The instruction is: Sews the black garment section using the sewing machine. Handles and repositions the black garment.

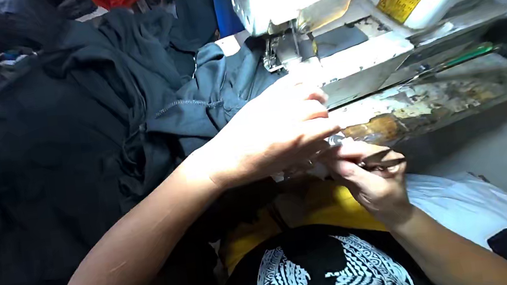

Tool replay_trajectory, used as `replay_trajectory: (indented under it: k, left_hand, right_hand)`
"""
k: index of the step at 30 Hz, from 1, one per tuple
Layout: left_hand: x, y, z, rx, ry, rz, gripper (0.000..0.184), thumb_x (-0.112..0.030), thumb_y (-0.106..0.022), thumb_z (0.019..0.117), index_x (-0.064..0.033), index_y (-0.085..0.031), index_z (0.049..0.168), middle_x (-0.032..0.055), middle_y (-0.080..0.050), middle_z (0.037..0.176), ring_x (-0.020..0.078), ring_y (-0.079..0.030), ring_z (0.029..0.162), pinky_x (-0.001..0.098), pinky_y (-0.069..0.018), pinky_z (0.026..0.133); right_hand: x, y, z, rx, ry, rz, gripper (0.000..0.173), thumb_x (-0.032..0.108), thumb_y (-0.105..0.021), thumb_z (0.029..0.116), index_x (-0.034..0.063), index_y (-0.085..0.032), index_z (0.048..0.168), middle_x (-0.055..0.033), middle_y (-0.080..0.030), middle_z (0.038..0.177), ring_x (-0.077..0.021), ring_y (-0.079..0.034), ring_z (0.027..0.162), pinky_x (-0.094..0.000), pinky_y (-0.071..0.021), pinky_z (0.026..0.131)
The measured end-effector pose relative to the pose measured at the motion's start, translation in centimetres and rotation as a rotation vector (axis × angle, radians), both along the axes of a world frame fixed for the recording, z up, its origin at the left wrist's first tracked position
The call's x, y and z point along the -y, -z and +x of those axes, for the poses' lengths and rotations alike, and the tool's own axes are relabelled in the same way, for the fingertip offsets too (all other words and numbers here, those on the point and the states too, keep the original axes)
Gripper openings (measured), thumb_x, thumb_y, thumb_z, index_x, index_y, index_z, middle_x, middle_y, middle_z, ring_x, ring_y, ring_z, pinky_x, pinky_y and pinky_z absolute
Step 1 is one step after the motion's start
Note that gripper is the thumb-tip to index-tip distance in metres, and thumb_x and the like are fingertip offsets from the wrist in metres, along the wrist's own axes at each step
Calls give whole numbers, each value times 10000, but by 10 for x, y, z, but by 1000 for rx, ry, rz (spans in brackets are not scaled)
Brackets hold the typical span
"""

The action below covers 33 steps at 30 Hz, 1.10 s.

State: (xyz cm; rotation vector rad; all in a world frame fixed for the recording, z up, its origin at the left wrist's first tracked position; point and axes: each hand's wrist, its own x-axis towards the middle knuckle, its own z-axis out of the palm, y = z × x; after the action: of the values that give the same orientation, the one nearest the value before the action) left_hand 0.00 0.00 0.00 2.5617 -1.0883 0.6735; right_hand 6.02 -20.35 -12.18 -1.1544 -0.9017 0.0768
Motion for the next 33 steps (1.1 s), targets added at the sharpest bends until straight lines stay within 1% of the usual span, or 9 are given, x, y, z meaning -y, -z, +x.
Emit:
replay_trajectory:
  k: [3,7,10,13,15,19,24,28,33]
  left_hand:
    - [-3,-7,8,-123,101,-44,172,-97,-617,989,-47,-768,922,72,-673,798,201,-659,883,433,-414,1080]
    - [7,-8,13,-151,18,42,198,-106,-593,982,-66,-751,870,56,-623,742,179,-582,756,314,-419,686]
    - [10,6,10,-204,-116,-27,170,-90,-596,957,-55,-741,876,52,-621,764,160,-585,772,289,-439,697]
    - [19,42,-4,-235,-297,-143,129,-88,-627,914,-53,-740,862,45,-642,772,158,-615,787,309,-478,733]
    - [27,56,-7,-214,-388,-190,119,-83,-639,919,-45,-744,877,51,-654,775,159,-619,782,311,-478,739]
    - [39,55,0,-161,-488,-353,89,-58,-670,931,-7,-737,903,53,-670,788,70,-623,736,203,-509,702]
    - [48,49,5,-131,-511,-417,92,-62,-649,929,8,-705,907,32,-623,782,24,-550,683,144,-465,637]
    - [55,48,1,-69,-507,-420,70,-55,-677,902,7,-708,898,42,-640,783,52,-584,709,182,-493,667]
    - [56,52,-5,6,-537,-371,74,-61,-678,898,-4,-720,877,42,-640,759,79,-580,707,215,-470,658]
  right_hand:
    - [21,2,10,41,-73,-1,133,187,-665,996,200,-779,1063,131,-749,984,72,-644,793,-102,-527,698]
    - [34,5,20,116,-85,-36,140,177,-635,1017,165,-765,1066,124,-751,1028,78,-658,889,-99,-536,785]
    - [42,11,28,276,182,-283,257,272,-610,1029,55,-748,1035,12,-735,958,37,-652,875,-129,-531,800]
    - [68,11,49,358,461,-601,652,532,-367,1081,-2,-598,1378,-226,-678,1124,-265,-682,943,-455,-561,809]
    - [88,2,63,213,507,-519,644,533,-280,1100,78,-532,1480,-94,-663,1215,-88,-621,929,-295,-522,804]
    - [96,-27,53,-177,69,-110,481,620,-403,1032,327,-656,1317,216,-641,869,106,-512,629,-89,-423,564]
    - [56,-23,17,-792,-636,-58,286,301,-496,1067,142,-704,1182,85,-672,909,74,-492,596,-86,-395,505]
    - [26,-27,17,-1250,-714,-45,288,229,-377,1090,96,-628,1041,-5,-633,818,9,-489,511,-121,-416,455]
    - [13,-32,19,-1237,-648,15,249,190,-418,1079,110,-639,996,-16,-624,794,2,-483,492,-125,-413,440]
